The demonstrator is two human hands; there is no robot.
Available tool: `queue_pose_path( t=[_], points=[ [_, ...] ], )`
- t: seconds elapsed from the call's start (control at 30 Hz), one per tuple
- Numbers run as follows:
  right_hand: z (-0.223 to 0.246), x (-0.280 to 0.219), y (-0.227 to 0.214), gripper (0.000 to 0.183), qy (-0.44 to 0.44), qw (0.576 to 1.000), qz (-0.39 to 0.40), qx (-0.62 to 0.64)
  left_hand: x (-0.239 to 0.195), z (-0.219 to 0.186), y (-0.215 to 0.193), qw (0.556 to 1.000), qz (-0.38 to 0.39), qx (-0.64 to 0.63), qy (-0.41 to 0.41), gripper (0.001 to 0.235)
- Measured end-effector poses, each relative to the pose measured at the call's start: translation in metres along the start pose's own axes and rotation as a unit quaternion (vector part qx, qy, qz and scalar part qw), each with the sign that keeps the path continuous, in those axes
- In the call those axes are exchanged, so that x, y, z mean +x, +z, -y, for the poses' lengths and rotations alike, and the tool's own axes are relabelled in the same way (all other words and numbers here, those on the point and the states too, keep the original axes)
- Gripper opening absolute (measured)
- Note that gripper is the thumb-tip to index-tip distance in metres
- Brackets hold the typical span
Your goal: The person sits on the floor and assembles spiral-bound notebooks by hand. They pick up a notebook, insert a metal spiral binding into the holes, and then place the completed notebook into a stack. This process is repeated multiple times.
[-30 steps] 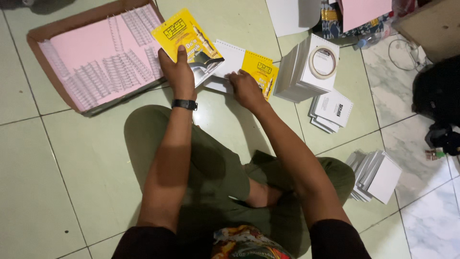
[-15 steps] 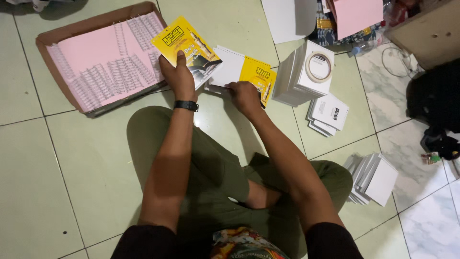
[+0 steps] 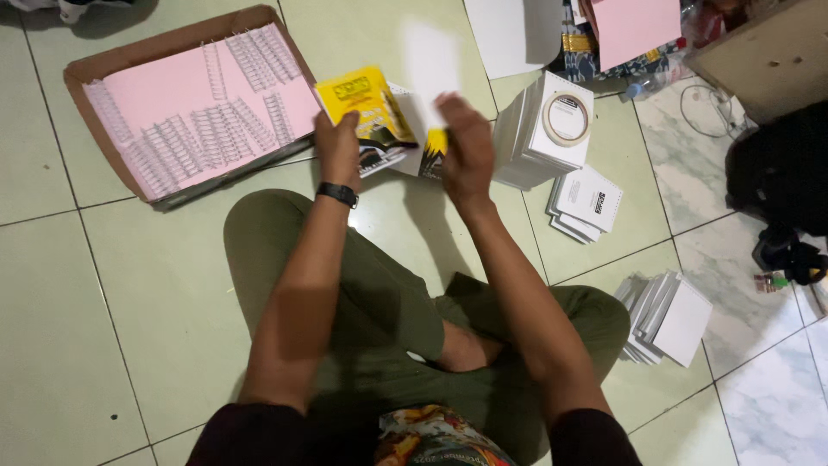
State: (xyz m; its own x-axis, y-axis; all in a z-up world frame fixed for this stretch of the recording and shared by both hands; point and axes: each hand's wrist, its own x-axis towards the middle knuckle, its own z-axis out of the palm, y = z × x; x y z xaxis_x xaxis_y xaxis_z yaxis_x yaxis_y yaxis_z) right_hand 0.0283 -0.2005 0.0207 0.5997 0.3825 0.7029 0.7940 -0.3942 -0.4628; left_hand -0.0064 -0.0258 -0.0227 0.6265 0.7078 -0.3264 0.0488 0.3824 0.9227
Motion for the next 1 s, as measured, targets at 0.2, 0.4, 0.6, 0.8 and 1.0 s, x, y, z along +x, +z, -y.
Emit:
queue_pose_path(
  t=[0.2,0.4,0.6,0.8,1.0],
  points=[
    [0.005,-0.044,0.008,0.036,-0.094,0.957,0.223,-0.16,-0.061,-0.065,0.004,0.984,0.148,0.041,-0.088,0.099],
    [0.067,-0.019,-0.04,0.088,0.425,0.89,0.155,0.061,-0.042,0.007,0.008,0.961,0.236,0.136,0.044,0.074],
    [-0.013,-0.115,-0.056,0.039,0.416,0.891,0.081,0.164,-0.101,0.028,0.031,0.896,0.366,0.206,0.147,0.058],
    [-0.04,-0.169,-0.053,0.022,0.448,0.892,0.019,0.06,-0.13,0.074,0.052,0.878,0.347,0.273,0.184,0.041],
    [-0.037,-0.163,-0.043,0.018,0.501,0.865,0.022,0.028,-0.139,0.09,0.059,0.89,0.33,0.271,0.162,0.048]
  ],
)
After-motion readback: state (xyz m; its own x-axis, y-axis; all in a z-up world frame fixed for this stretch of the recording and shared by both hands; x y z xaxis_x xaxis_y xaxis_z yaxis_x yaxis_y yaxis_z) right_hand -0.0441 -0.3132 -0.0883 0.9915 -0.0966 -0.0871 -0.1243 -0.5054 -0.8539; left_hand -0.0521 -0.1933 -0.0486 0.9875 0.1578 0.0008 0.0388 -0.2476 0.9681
